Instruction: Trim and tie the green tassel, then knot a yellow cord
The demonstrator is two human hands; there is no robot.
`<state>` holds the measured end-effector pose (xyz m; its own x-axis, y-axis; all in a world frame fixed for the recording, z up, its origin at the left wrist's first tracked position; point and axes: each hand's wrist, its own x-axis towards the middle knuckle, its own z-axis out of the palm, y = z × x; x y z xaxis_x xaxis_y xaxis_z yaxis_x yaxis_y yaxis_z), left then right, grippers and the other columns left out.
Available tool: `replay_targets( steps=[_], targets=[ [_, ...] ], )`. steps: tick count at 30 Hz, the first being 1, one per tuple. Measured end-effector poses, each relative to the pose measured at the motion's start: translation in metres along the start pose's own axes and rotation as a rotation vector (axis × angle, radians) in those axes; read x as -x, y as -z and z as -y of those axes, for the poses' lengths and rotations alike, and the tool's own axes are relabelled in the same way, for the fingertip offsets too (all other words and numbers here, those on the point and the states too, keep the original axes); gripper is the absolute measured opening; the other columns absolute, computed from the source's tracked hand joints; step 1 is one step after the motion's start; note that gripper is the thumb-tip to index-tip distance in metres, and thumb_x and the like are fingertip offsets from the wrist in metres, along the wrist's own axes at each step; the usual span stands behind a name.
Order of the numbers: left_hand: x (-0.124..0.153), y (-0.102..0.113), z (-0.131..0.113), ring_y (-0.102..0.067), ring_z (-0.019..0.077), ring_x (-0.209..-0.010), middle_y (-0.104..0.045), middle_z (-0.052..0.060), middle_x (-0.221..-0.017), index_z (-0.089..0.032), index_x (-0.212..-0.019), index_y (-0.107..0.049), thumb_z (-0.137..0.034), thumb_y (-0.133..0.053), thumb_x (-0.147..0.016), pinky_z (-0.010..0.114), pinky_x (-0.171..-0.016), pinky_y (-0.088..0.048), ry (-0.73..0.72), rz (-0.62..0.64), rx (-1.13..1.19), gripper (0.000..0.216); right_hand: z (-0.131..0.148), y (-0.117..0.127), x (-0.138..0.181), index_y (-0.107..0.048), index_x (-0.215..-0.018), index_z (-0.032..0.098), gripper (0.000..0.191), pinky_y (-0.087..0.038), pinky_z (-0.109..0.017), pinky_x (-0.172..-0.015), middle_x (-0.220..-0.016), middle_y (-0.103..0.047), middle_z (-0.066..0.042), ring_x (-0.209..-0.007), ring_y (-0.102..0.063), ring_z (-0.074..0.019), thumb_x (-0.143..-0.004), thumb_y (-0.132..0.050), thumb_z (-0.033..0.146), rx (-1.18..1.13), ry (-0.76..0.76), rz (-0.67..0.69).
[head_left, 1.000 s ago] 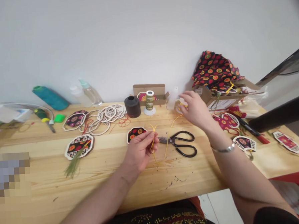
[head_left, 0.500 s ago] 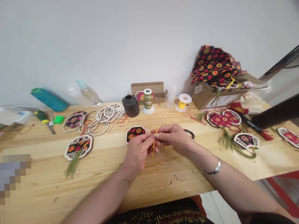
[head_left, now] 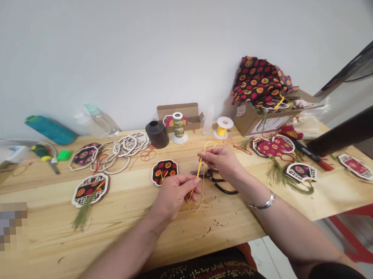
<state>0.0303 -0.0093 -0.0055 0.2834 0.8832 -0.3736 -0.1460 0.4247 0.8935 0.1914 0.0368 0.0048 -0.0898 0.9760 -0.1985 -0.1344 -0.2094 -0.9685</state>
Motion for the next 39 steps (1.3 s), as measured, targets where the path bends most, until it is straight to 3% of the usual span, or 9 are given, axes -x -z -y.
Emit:
replay_targets(
  steps=[8, 15, 28, 39],
  targets=[
    [0.0, -0.003, -0.003, -0.051, 0.007, -0.041, -0.063, 0.0, -0.054, -0.013, -0.08, -0.07, -0.023, -0.07, -0.068, 0.021, -0.044, -0.036, 0.125, 0.009, -0.059, 0.016, 0.003, 0.008, -0.004, -0.06, -0.055, 0.013, 0.029, -0.019, -0.022, -0.043, -0.049, -0.049, 0.004, -0.043, -0.032, -0.0035, -0.064, -0.073, 0.039, -0.018, 0.071, -0.039],
    [0.0, 0.0, -0.002, -0.053, 0.006, -0.044, -0.064, 0.001, -0.056, -0.013, -0.066, -0.066, -0.023, -0.071, -0.067, 0.018, -0.045, -0.037, 0.149, 0.047, -0.063, 0.011, 0.006, 0.012, -0.005, -0.057, -0.053, 0.014, 0.029, -0.018, -0.021, -0.042, -0.046, -0.047, 0.005, -0.042, -0.03, -0.003, -0.059, -0.075, 0.036, -0.093, 0.109, -0.062],
    [0.002, 0.002, -0.004, -0.066, 0.0129, -0.06, -0.071, 0.007, -0.07, -0.015, -0.072, -0.071, -0.023, -0.072, -0.068, 0.019, -0.048, -0.043, 0.262, 0.107, -0.026, 0.009, 0.003, 0.016, -0.009, -0.053, -0.053, 0.015, 0.031, -0.02, -0.02, -0.041, -0.048, -0.048, 0.003, -0.044, -0.032, -0.0039, -0.061, -0.076, 0.035, -0.093, 0.129, -0.097],
    [0.002, 0.001, -0.007, -0.068, 0.0134, -0.062, -0.073, 0.008, -0.075, -0.015, -0.073, -0.07, -0.022, -0.069, -0.071, 0.019, -0.049, -0.044, 0.296, 0.124, -0.081, 0.007, 0.008, 0.022, -0.01, -0.051, -0.052, 0.015, 0.033, -0.02, -0.019, -0.041, -0.047, -0.047, 0.005, -0.044, -0.034, -0.0033, -0.061, -0.078, 0.033, -0.131, 0.154, -0.145]
  ],
)
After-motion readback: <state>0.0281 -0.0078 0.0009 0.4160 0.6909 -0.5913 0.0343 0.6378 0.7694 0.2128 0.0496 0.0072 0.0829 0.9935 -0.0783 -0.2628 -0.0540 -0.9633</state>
